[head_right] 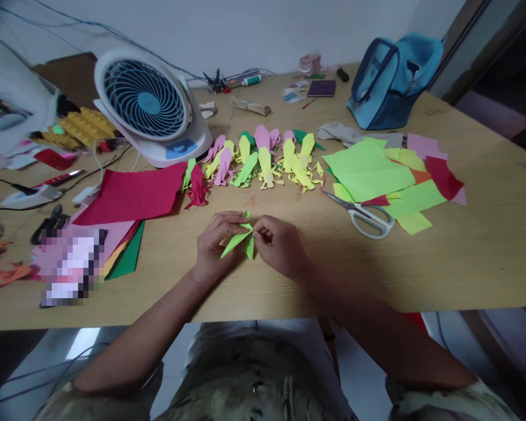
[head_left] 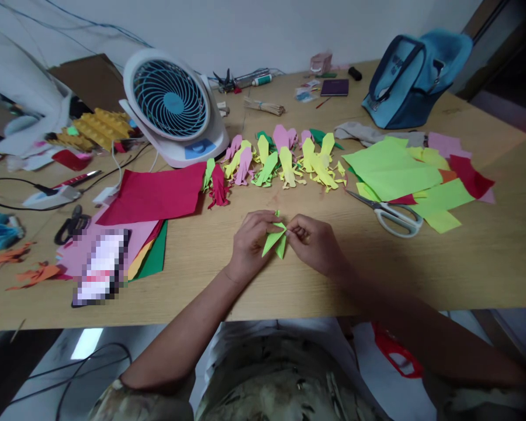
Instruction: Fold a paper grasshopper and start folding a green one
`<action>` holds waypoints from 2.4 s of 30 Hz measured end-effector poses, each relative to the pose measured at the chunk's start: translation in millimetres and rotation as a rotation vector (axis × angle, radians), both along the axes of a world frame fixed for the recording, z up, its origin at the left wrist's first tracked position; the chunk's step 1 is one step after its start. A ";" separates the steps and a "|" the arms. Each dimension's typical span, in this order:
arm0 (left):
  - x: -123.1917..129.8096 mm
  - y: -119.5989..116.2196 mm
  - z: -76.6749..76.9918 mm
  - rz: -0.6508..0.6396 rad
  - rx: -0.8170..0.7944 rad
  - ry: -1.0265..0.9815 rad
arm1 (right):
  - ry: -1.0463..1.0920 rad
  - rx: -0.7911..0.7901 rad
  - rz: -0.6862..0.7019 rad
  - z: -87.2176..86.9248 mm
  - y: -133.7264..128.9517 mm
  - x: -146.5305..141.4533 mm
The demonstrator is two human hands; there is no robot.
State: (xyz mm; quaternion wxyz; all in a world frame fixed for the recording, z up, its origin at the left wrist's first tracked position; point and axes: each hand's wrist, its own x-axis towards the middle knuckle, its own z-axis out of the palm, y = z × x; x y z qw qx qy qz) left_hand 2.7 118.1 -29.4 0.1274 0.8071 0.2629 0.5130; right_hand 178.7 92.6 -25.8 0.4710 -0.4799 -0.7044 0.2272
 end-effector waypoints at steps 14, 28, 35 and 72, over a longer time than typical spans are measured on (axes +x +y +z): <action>2.3 -0.9 1.8 -0.013 -0.084 -0.046 | 0.049 -0.081 0.032 -4.1 2.5 0.2; 1.4 -2.5 -8.6 0.033 -0.306 0.050 | -0.042 -0.185 0.049 -10.5 3.1 11.6; 2.3 -11.2 -9.4 0.005 -0.375 0.251 | -0.246 0.195 0.182 -11.2 -12.8 14.2; -35.9 -15.7 3.6 -0.443 0.145 0.787 | -0.064 0.005 0.278 2.3 1.9 8.9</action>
